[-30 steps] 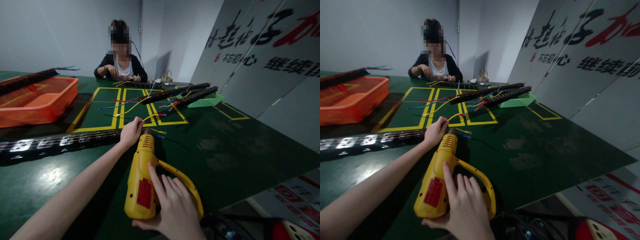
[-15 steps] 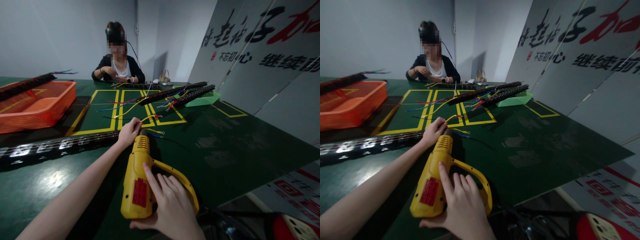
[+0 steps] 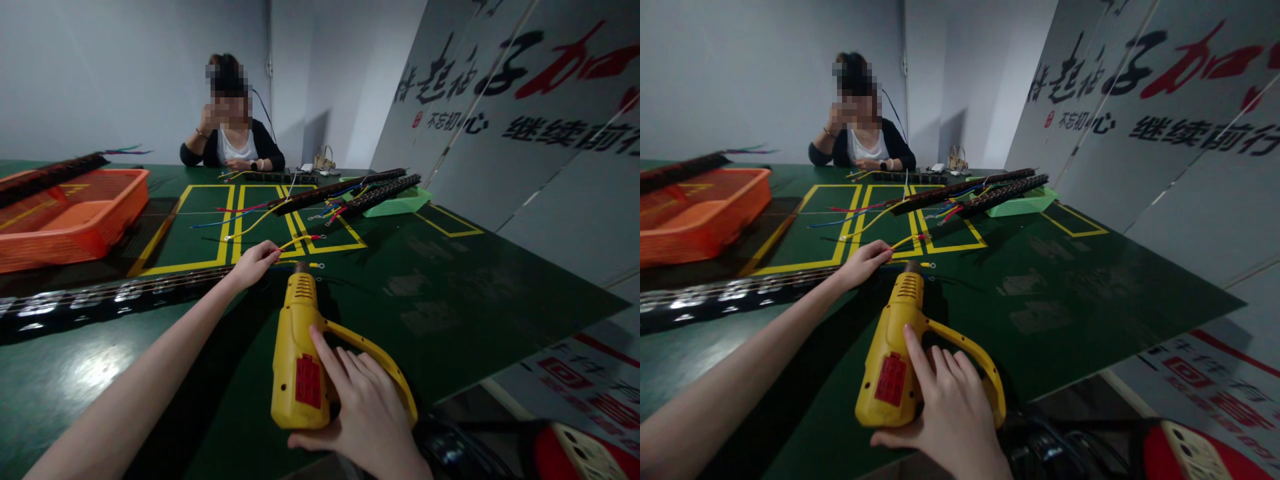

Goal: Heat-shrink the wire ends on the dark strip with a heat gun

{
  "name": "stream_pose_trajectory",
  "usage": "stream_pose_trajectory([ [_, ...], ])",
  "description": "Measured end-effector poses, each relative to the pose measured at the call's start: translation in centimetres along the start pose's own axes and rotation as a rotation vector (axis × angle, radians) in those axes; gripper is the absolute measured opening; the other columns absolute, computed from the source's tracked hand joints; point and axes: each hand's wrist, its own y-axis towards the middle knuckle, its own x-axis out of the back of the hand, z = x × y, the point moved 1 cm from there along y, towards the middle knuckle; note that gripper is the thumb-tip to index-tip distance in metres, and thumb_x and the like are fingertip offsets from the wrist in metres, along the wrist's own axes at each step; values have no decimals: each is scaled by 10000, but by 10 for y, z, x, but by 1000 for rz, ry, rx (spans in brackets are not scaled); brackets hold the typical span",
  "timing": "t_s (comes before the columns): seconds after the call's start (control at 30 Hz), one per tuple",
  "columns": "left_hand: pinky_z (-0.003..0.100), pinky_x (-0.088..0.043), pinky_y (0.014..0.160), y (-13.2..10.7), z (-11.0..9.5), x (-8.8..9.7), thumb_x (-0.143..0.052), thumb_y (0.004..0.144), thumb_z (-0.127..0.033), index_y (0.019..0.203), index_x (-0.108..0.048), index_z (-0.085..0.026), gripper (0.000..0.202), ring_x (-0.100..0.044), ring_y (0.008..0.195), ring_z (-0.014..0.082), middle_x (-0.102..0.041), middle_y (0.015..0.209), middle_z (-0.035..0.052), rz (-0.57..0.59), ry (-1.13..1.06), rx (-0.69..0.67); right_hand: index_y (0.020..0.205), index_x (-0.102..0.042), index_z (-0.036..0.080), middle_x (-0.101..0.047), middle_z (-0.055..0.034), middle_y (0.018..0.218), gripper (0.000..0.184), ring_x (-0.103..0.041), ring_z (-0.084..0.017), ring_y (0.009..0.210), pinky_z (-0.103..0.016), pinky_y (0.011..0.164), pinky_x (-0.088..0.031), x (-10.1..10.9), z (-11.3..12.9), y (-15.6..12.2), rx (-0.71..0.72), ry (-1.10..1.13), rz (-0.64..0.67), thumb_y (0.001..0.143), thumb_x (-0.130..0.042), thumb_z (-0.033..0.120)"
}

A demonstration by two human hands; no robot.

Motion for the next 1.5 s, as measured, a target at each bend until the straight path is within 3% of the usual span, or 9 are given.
stream_pose_trajectory([
  [0.17,257,-400,642,20,-8,16,-576,691,-512,760,-611,-169,352,-531,684,158,-621,719,15,339,-92,116,1492,-182,167,-654,-89,1031,1287,-636,-271,895,-412,814,-481,0,-1,-3,-23,-18,13,494,-627,847],
  [0.27,254,-399,636,28,-14,20,-638,613,-503,716,-632,-182,337,-538,686,166,-646,724,20,438,-106,159,1482,-218,147,-656,-101,1033,1286,-639,-276,910,-409,827,-489,0,-1,-3,-30,-23,31,486,-623,853],
  [0.47,237,-371,596,20,-12,16,-646,653,-522,728,-608,-173,359,-506,630,133,-596,684,6,383,-274,207,1463,-272,123,-667,-105,1030,1271,-653,-275,895,-399,822,-503,1,-3,-3,-5,-63,11,492,-574,886],
  [0.6,235,-367,594,16,-9,16,-644,665,-548,746,-603,-173,386,-493,639,129,-585,709,11,405,-301,203,1463,-273,122,-675,-98,995,1252,-653,-270,875,-386,808,-497,-1,1,-2,2,-96,-13,512,-564,883],
  [0.87,225,-380,573,16,-10,16,-696,625,-529,750,-597,-173,390,-484,618,120,-558,675,-9,420,-382,293,1491,-193,149,-672,-68,941,1159,-642,-236,831,-357,803,-462,-13,26,9,62,-29,-64,635,-355,913],
  [1.0,223,-389,563,17,-2,16,-687,647,-525,769,-601,-186,370,-486,608,117,-564,676,-13,433,-394,301,1500,-155,158,-661,-68,900,927,-620,-224,782,-345,757,-451,-20,36,14,104,-41,-14,811,-324,754],
  [1.1,224,-401,574,18,3,15,-680,656,-534,788,-603,-186,380,-496,617,119,-572,697,-9,444,-389,295,1503,-129,162,-659,-73,924,843,-613,-222,800,-341,776,-446,-22,37,14,114,-55,10,863,-333,670],
  [1.3,209,-393,564,15,1,16,-713,632,-544,789,-616,-180,408,-503,610,110,-570,678,-19,416,-424,317,1488,-218,204,-663,-60,975,1071,-628,-226,842,-350,825,-449,-17,27,15,83,36,-52,677,-316,896],
  [1.5,206,-380,577,12,-1,19,-713,656,-517,774,-614,-175,375,-501,613,101,-573,673,-27,410,-438,334,1490,-210,192,-662,-75,995,1204,-637,-255,862,-392,834,-455,-9,8,15,62,29,-6,565,-392,941],
])
